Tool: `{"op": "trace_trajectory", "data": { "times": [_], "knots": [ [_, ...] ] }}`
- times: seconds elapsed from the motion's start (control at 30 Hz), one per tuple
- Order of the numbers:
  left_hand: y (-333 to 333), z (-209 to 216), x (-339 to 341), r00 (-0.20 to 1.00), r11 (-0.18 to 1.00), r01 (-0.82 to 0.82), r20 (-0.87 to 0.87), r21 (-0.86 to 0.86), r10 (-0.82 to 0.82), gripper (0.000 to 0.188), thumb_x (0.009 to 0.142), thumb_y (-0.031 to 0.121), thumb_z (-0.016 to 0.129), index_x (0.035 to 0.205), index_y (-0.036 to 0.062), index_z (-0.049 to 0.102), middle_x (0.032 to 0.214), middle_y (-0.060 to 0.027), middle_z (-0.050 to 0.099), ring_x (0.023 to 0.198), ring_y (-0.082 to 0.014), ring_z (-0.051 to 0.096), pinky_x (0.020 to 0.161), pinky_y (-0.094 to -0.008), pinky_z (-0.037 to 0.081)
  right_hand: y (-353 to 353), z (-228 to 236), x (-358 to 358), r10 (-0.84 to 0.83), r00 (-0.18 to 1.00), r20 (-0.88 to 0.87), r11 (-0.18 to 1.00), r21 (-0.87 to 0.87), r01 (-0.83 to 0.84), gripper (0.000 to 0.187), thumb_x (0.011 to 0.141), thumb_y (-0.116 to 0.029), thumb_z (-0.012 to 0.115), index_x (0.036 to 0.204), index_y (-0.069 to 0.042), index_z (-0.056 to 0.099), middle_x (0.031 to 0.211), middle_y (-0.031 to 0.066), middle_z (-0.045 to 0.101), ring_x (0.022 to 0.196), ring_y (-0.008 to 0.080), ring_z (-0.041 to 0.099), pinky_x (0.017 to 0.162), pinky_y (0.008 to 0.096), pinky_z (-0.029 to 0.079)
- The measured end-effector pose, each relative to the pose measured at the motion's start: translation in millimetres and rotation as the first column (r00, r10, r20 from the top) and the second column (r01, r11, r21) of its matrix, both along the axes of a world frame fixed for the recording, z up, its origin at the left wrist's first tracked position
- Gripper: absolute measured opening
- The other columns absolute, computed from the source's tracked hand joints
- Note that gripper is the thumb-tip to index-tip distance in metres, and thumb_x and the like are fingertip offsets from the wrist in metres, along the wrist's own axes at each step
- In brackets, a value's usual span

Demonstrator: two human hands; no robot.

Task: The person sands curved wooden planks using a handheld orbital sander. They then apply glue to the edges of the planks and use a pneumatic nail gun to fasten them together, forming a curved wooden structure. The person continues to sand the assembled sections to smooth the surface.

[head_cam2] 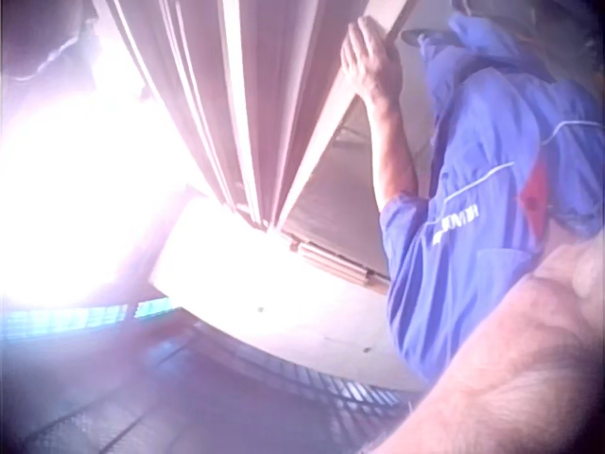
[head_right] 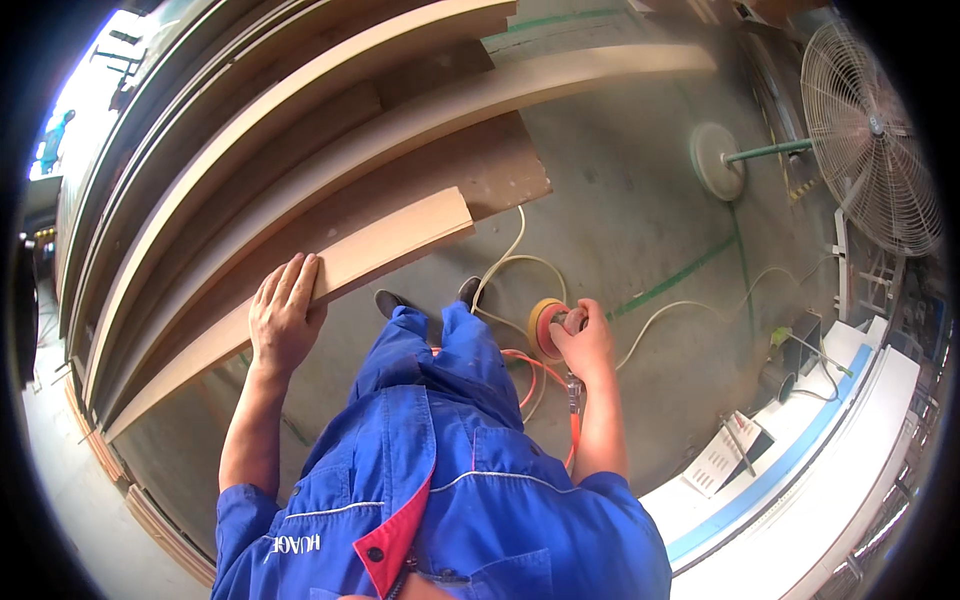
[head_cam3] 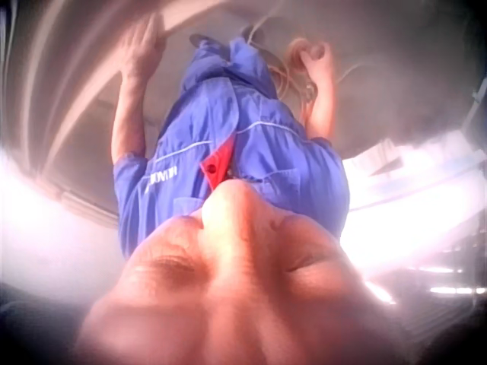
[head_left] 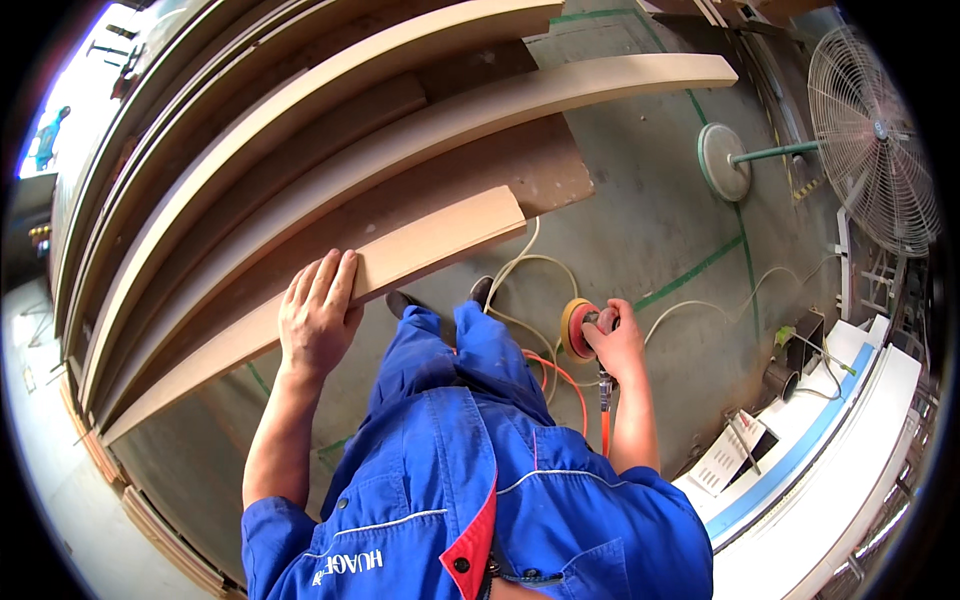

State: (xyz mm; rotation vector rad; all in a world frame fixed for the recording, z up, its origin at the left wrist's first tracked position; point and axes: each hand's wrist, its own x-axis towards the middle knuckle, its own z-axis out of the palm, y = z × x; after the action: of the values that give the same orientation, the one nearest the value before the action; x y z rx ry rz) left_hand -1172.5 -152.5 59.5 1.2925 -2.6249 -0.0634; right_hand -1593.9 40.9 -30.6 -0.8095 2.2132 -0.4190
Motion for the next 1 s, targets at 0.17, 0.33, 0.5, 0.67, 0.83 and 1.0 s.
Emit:
{"op": "trace_trajectory", "data": {
  "times": [0.17,0.33,0.5,0.67,0.83,1.0],
  "knots": [
    [-1,22,40,0.989,0.958,-0.130,-0.035,0.257,0.144,0.049,0.074,0.005,0.075,0.123,0.0061,0.070,0.115,-0.0140,0.076,0.109,-0.0314,0.072,0.096,-0.0429,0.058,4,1,2,0.014,1.000,0.005,1.000,-0.006,-0.014,0.072,0.078,-0.027,0.085,0.137,0.003,0.058,0.120,0.0209,0.072,0.112,0.0337,0.070,0.100,0.0412,0.054],
    [-9,22,64,0.978,0.959,-0.190,-0.049,0.212,0.204,0.045,0.075,0.003,0.071,0.120,0.0076,0.071,0.113,-0.0132,0.076,0.109,-0.0326,0.071,0.098,-0.0439,0.056,-1,7,8,0.034,0.999,0.008,0.999,0.004,-0.034,0.075,0.077,-0.031,0.086,0.139,0.000,0.058,0.127,0.0224,0.071,0.122,0.0358,0.068,0.105,0.0432,0.053],
    [-17,16,24,0.954,0.966,-0.172,-0.211,0.193,0.212,0.042,0.079,0.006,0.072,0.121,0.0094,0.073,0.114,-0.0121,0.077,0.110,-0.0328,0.072,0.100,-0.0435,0.055,-2,11,15,0.042,0.998,-0.042,0.999,-0.021,-0.043,0.076,0.076,-0.033,0.087,0.139,-0.001,0.059,0.128,0.0224,0.071,0.120,0.0376,0.069,0.104,0.0439,0.054],
    [-32,6,-51,0.970,0.990,-0.020,-0.237,0.142,0.053,0.032,0.084,0.012,0.075,0.116,0.0074,0.070,0.109,-0.0117,0.076,0.106,-0.0301,0.073,0.095,-0.0430,0.055,-12,42,42,0.025,0.998,-0.055,1.000,0.007,-0.024,0.076,0.075,-0.033,0.088,0.138,-0.001,0.060,0.122,0.0210,0.073,0.115,0.0351,0.072,0.100,0.0425,0.056],
    [-43,7,-63,0.947,0.983,0.047,-0.320,0.176,0.012,0.033,0.084,0.015,0.076,0.116,0.0074,0.070,0.106,-0.0107,0.077,0.104,-0.0290,0.073,0.094,-0.0420,0.056,-1,31,49,-0.010,0.999,-0.034,1.000,-0.010,0.010,0.075,0.075,-0.031,0.087,0.138,-0.001,0.060,0.118,0.0206,0.074,0.112,0.0331,0.072,0.099,0.0415,0.056],
    [-40,10,-33,0.958,0.990,0.018,-0.287,0.140,0.023,0.029,0.083,0.015,0.076,0.111,0.0083,0.070,0.100,-0.0093,0.076,0.097,-0.0273,0.074,0.090,-0.0400,0.056,-8,55,76,-0.043,0.998,-0.040,0.999,-0.003,0.043,0.069,0.076,-0.027,0.086,0.135,-0.001,0.061,0.121,0.0225,0.072,0.113,0.0347,0.071,0.098,0.0431,0.056]
  ]
}}
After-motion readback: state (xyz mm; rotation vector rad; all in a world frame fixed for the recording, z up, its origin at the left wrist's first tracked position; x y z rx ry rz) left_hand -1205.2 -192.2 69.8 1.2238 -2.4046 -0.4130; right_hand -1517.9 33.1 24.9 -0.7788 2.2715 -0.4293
